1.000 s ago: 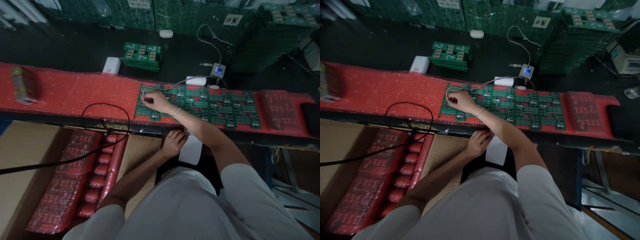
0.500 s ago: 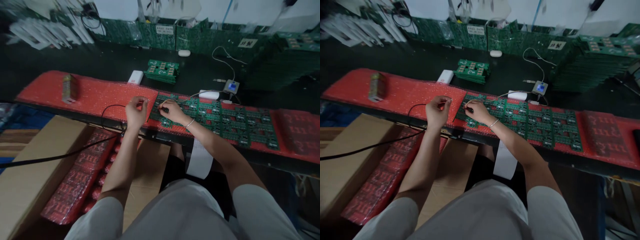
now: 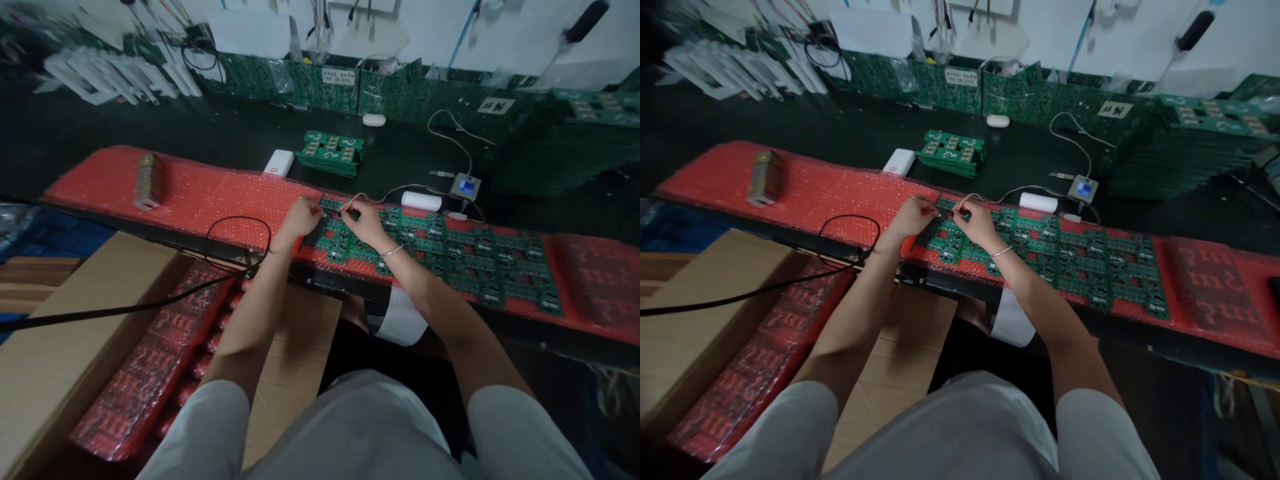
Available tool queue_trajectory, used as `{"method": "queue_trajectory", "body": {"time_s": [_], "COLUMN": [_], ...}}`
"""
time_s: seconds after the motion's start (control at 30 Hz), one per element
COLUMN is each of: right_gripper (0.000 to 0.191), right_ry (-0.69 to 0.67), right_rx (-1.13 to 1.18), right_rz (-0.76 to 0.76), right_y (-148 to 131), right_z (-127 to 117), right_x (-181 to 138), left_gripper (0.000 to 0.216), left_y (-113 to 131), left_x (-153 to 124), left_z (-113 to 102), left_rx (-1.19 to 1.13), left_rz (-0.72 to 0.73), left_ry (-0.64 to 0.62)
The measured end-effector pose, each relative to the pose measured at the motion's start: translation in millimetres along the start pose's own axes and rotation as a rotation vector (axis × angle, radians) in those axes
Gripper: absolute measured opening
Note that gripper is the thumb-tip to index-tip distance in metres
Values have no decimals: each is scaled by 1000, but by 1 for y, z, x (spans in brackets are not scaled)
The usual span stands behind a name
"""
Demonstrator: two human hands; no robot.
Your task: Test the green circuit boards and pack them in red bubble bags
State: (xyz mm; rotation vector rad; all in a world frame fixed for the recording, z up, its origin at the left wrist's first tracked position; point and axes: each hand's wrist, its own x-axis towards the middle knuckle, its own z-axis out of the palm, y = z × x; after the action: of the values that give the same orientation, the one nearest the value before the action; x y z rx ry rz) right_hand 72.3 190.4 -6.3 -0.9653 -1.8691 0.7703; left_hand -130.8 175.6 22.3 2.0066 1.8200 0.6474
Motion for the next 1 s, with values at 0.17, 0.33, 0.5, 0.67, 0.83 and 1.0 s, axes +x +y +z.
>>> {"method": "queue_trajectory", "body": {"time_s": [0.17, 0.33, 0.5, 0.67, 0.83, 1.0], "right_gripper": [10, 11, 12, 10, 10, 9], "right_ry": [-13, -17, -15, 7, 10, 24], "right_rx": [-12, -17, -7, 29, 52, 50], "right_rz": [-2, 16, 23, 14, 68, 132], "right_y": [-3, -3, -3, -3, 0, -11], "right_z": [0, -1, 0, 0, 3, 1], "right_x": [-1, -1, -1, -1, -1, 6], "left_gripper": [21, 22, 12, 29, 39, 45], "left_y": [1, 1, 2, 1, 0, 1], "left_x": [-1, 0, 1, -15, -41, -48], "left_z": [6, 12, 16, 11, 10, 15], "left_rx": [71, 135, 150, 54, 116, 199], "left_rz": [5, 2, -30, 9, 233, 230], "left_ry": [6, 44, 57, 110, 26, 31]}}
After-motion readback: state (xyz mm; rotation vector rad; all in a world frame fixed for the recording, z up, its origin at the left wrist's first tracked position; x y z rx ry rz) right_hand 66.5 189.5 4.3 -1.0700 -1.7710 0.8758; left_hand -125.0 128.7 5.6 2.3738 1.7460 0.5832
